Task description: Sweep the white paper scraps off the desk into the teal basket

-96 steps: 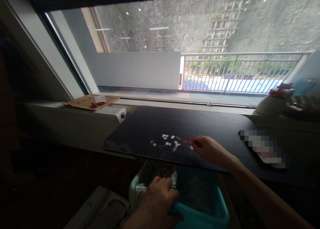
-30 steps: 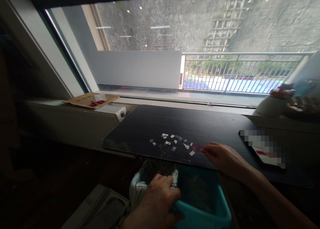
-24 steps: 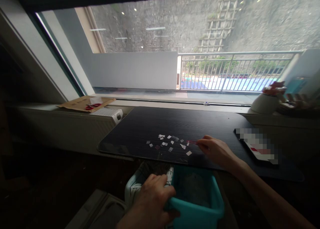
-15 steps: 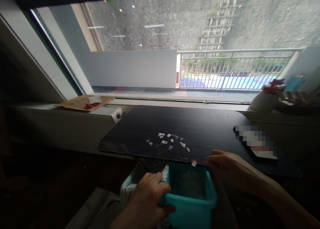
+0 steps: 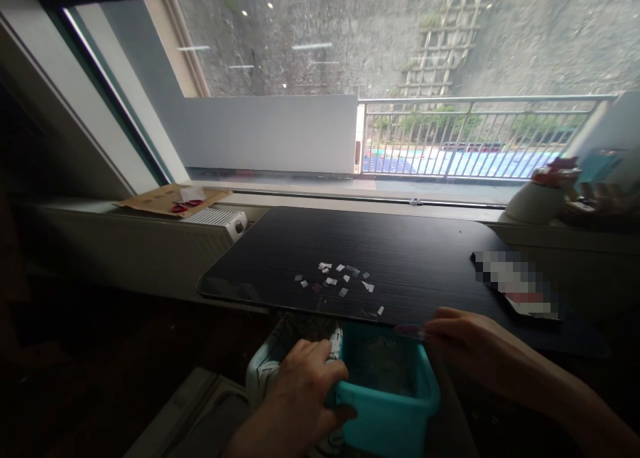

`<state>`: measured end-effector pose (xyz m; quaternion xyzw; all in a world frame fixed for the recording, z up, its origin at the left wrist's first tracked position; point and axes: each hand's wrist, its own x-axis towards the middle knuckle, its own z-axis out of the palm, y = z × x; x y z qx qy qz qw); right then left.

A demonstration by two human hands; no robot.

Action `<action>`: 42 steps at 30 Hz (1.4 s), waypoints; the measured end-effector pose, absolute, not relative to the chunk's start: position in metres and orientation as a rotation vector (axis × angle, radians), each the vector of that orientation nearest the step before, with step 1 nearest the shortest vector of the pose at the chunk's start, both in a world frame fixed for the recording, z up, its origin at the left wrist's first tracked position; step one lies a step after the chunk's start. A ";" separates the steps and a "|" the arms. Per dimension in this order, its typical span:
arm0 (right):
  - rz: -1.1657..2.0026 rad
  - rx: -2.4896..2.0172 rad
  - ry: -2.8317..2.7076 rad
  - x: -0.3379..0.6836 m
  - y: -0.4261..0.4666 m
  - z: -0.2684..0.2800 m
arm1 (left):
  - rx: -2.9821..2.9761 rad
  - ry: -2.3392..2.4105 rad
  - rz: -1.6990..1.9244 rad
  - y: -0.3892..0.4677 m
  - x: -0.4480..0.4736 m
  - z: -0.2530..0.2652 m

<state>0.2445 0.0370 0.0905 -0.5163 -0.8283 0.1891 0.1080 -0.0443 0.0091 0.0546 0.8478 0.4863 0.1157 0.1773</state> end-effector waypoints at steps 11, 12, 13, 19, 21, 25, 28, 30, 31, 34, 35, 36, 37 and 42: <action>0.430 -1.555 -2.479 0.243 0.051 0.093 | 2.395 1.396 0.314 0.009 -0.052 0.053; 0.431 -1.564 -2.468 0.245 0.048 0.095 | 2.399 1.392 0.321 0.010 -0.051 0.053; 0.426 -1.566 -2.452 0.246 0.048 0.097 | 2.408 1.388 0.326 0.011 -0.049 0.053; 0.306 -1.505 -2.372 0.227 0.090 0.083 | 2.418 1.412 0.278 0.011 -0.042 0.055; 0.294 -1.507 -2.393 0.223 0.098 0.079 | 2.412 1.427 0.262 0.010 -0.043 0.055; 0.347 -1.481 -2.463 0.231 0.087 0.084 | 2.415 1.418 0.266 0.011 -0.045 0.054; 0.349 -1.483 -2.456 0.236 0.079 0.092 | 2.431 1.393 0.278 0.011 -0.045 0.053; 0.354 -1.467 -2.450 0.234 0.081 0.093 | 2.439 1.390 0.280 0.010 -0.045 0.053; 0.363 -1.459 -2.452 0.233 0.082 0.093 | 2.441 1.393 0.280 0.009 -0.046 0.053; 0.395 -1.476 -2.463 0.232 0.078 0.094 | 2.434 1.401 0.280 0.007 -0.048 0.053; 0.408 -1.489 -2.469 0.233 0.073 0.095 | 2.430 1.399 0.287 0.007 -0.048 0.053; 0.425 -1.499 -2.479 0.235 0.066 0.096 | 2.427 1.393 0.295 0.008 -0.048 0.053; 0.451 -1.494 -2.488 0.237 0.060 0.098 | 2.427 1.386 0.304 0.008 -0.047 0.053; 0.480 -1.442 -2.442 0.241 0.048 0.102 | 2.438 1.374 0.262 0.011 -0.040 0.057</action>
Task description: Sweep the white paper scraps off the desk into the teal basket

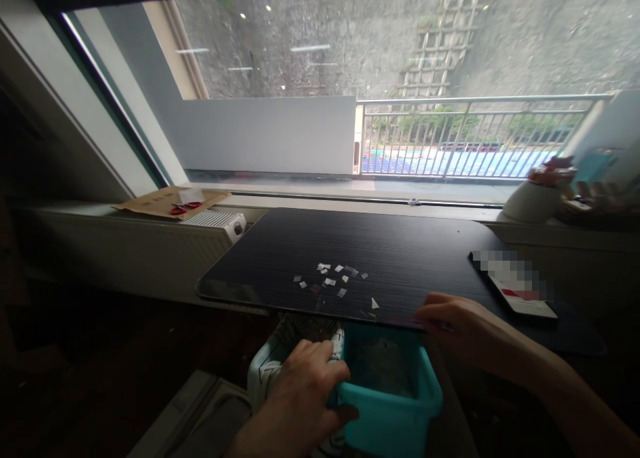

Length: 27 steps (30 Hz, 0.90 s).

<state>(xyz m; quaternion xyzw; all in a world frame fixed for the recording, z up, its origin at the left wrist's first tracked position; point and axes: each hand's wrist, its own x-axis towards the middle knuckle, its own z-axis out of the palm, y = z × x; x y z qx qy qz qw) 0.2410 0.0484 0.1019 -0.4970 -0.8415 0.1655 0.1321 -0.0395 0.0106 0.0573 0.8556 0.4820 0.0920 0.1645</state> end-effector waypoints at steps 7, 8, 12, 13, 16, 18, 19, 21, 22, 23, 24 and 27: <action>0.425 -1.450 -2.420 0.227 0.078 0.088 | 2.440 1.385 0.237 0.007 -0.042 0.057; 0.428 -1.458 -2.432 0.228 0.075 0.089 | 2.438 1.389 0.235 0.007 -0.042 0.057; 0.464 -1.479 -2.481 0.237 0.052 0.096 | 2.421 1.378 0.213 0.008 -0.040 0.060; 0.483 -1.477 -2.489 0.239 0.048 0.098 | 2.415 1.372 0.204 0.009 -0.039 0.061; 0.480 -1.483 -2.463 0.239 0.047 0.097 | 2.414 1.368 0.204 0.009 -0.038 0.062; 0.434 -1.487 -2.438 0.237 0.052 0.094 | 2.423 1.379 0.226 0.009 -0.038 0.061; 0.417 -1.489 -2.436 0.236 0.054 0.092 | 2.426 1.381 0.238 0.008 -0.039 0.060; 0.405 -1.492 -2.457 0.235 0.055 0.091 | 2.427 1.380 0.252 0.007 -0.040 0.058; 0.404 -1.497 -2.473 0.236 0.053 0.091 | 2.427 1.379 0.253 0.007 -0.041 0.057; 0.404 -1.506 -2.486 0.237 0.049 0.092 | 2.429 1.377 0.255 0.007 -0.041 0.057; 0.410 -1.517 -2.493 0.238 0.045 0.094 | 2.432 1.375 0.256 0.007 -0.040 0.056; 0.457 -1.537 -2.484 0.240 0.034 0.098 | 2.457 1.357 0.269 0.009 -0.037 0.055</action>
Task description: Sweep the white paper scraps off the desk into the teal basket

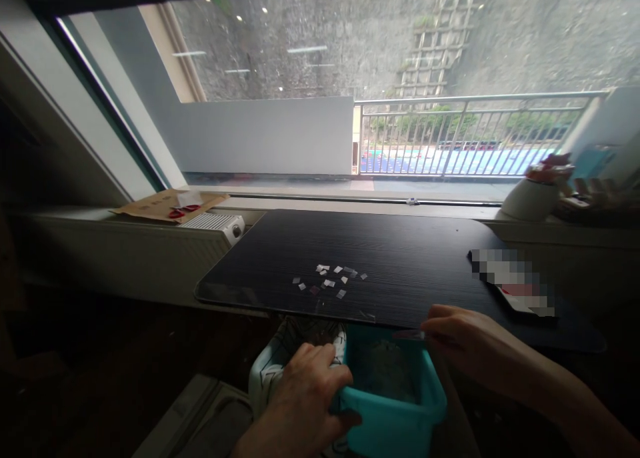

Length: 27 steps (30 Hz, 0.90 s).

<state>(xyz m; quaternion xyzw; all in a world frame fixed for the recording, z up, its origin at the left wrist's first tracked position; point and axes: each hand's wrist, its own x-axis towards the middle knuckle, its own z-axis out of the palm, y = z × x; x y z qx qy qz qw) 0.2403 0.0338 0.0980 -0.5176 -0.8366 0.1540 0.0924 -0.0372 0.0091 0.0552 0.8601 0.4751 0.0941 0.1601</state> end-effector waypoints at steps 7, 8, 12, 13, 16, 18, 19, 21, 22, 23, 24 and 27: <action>0.450 -1.381 -2.316 0.210 0.059 0.079 | 2.583 1.260 0.099 0.009 -0.028 0.053; 0.447 -1.352 -2.295 0.202 0.066 0.075 | 2.606 1.253 0.069 0.008 -0.026 0.053; 0.359 -1.354 -2.261 0.178 0.091 0.066 | 2.678 1.255 0.059 0.005 -0.021 0.054; 0.333 -1.371 -2.261 0.175 0.095 0.065 | 2.688 1.245 0.057 0.005 -0.020 0.055; 0.299 -1.396 -2.292 0.169 0.098 0.065 | 2.705 1.241 0.033 0.006 -0.020 0.056; 0.317 -1.374 -2.324 0.166 0.091 0.067 | 2.702 1.237 0.018 0.008 -0.021 0.056; 0.343 -1.350 -2.342 0.164 0.085 0.069 | 2.694 1.231 0.015 0.009 -0.021 0.056; 0.420 -1.287 -2.383 0.161 0.073 0.073 | 2.671 1.199 -0.001 0.010 -0.023 0.056; 0.460 -1.255 -2.403 0.160 0.067 0.075 | 2.660 1.186 -0.006 0.011 -0.023 0.055; 0.490 -1.231 -2.417 0.159 0.063 0.078 | 2.648 1.172 -0.011 0.012 -0.024 0.055; 0.506 -1.220 -2.420 0.159 0.060 0.080 | 2.637 1.169 -0.008 0.012 -0.024 0.055; 0.469 -1.255 -2.348 0.162 0.062 0.081 | 2.628 1.184 -0.019 0.013 -0.024 0.054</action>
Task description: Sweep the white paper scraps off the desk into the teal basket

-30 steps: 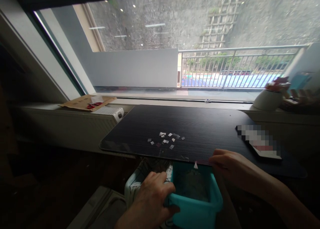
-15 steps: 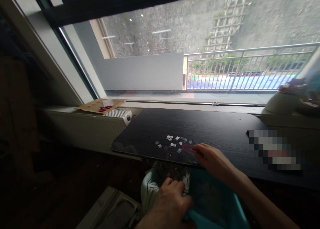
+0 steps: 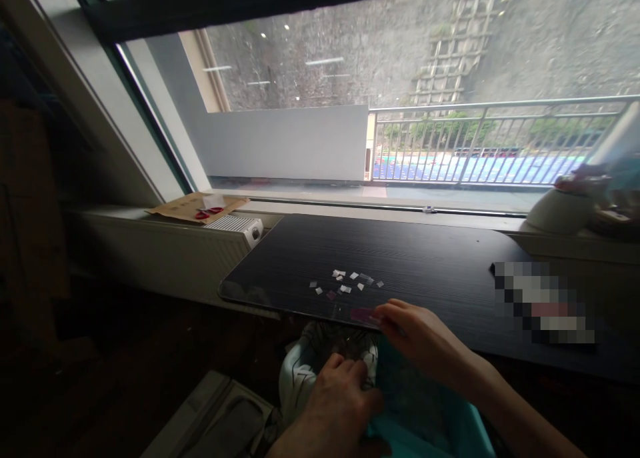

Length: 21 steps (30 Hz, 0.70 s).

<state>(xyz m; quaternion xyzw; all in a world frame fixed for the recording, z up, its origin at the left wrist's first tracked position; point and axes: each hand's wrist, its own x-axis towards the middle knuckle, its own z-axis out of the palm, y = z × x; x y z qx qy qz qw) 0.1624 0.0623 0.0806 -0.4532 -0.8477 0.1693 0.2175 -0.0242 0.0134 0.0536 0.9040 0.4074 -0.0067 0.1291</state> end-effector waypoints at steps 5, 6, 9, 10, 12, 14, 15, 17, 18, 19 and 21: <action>0.371 -1.366 -2.219 0.177 0.086 0.070 | 2.662 1.178 -0.071 0.016 -0.024 0.047; 0.339 -1.402 -2.186 0.181 0.092 0.067 | 2.663 1.177 -0.090 0.016 -0.024 0.044; 0.213 -1.548 -2.054 0.194 0.110 0.061 | 2.686 1.189 -0.065 0.016 -0.024 0.036; 0.173 -1.592 -2.018 0.197 0.114 0.060 | 2.696 1.193 -0.031 0.015 -0.024 0.034; 0.120 -1.645 -1.986 0.200 0.120 0.058 | 2.714 1.209 0.042 0.014 -0.024 0.031; 0.113 -1.648 -2.003 0.199 0.120 0.056 | 2.731 1.228 0.084 0.013 -0.025 0.030; 0.119 -1.636 -2.020 0.197 0.119 0.055 | 2.737 1.238 0.090 0.013 -0.025 0.029; 0.153 -1.582 -2.080 0.192 0.114 0.055 | 2.744 1.261 0.076 0.014 -0.025 0.029; 0.177 -1.546 -2.115 0.190 0.112 0.055 | 2.739 1.248 0.043 0.016 -0.026 0.029; 0.199 -1.514 -2.143 0.188 0.110 0.055 | 2.732 1.227 0.003 0.017 -0.026 0.029; 0.214 -1.490 -2.160 0.187 0.110 0.056 | 2.730 1.202 -0.054 0.018 -0.026 0.030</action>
